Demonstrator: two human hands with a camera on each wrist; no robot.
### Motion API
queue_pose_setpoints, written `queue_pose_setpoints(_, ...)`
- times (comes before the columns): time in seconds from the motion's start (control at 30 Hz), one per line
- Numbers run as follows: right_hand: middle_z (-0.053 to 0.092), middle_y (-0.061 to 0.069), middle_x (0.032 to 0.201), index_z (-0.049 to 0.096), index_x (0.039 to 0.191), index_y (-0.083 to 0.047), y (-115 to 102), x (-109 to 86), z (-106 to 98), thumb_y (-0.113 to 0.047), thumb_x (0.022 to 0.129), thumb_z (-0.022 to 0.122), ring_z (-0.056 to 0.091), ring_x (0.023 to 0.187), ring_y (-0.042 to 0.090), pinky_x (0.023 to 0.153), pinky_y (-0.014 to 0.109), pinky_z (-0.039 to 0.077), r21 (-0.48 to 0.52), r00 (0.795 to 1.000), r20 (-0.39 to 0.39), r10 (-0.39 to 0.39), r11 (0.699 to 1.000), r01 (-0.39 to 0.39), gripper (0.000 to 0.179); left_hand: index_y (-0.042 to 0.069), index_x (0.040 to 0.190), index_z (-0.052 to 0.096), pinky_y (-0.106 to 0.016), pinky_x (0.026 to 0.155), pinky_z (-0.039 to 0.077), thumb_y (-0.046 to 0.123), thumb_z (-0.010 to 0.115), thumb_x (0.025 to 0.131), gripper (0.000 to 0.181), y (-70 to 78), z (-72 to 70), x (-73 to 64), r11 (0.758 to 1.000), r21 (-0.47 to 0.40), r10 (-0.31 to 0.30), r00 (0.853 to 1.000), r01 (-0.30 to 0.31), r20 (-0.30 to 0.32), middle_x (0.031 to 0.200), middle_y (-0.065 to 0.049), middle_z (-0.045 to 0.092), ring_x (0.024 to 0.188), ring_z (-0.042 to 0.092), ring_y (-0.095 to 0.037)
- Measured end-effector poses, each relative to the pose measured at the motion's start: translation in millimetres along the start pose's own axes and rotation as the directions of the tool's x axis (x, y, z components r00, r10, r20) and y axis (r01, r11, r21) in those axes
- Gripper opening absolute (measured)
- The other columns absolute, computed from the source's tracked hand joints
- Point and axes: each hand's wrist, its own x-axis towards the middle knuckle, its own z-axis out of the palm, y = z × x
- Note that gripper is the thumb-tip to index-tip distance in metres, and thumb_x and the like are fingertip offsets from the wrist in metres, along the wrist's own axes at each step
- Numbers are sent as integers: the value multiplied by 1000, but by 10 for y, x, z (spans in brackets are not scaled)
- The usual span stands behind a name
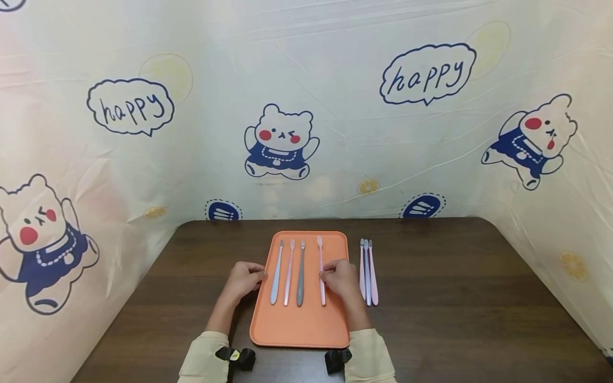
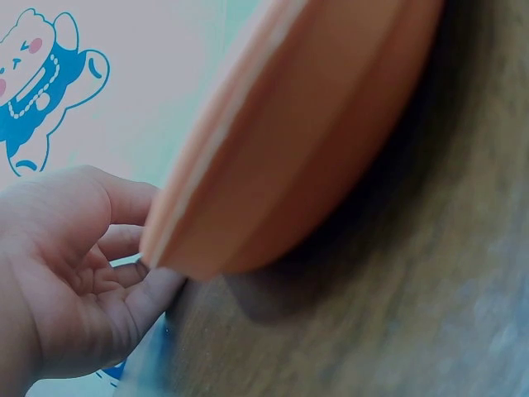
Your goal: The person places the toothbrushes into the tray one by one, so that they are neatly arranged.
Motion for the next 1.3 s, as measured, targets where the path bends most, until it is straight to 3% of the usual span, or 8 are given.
queue_pose_setpoints(0.33,75,18,89,76,98,7,-15,-22,56,-2,86,73,69,69,14,63,27,60,-30,999,-11,-42,999,42,15,-8,109,74,-33,70,63,7,65,92,24,20,-9,-5,1000,6,-7,1000,7,3,104,-23,74,80,71,-16)
queue_pose_setpoints(0.73,76,16,92,77,96,4,-65,-31,118,-3,86,74,68,69,12,62,25,58,-47,1000,-5,-21,999,21,13,-7,108,75,-31,70,63,7,65,92,24,18,4,3,1000,-5,-12,1000,12,6,104,-21,75,80,71,-15)
queue_pose_setpoints(1.3,73,9,76,77,84,1,-106,-45,190,-5,83,77,61,62,10,54,21,47,-129,999,-30,-42,991,38,7,-7,108,75,-32,69,63,7,65,91,25,1,1,0,1000,2,-17,1000,17,1,102,-21,74,78,70,-14)
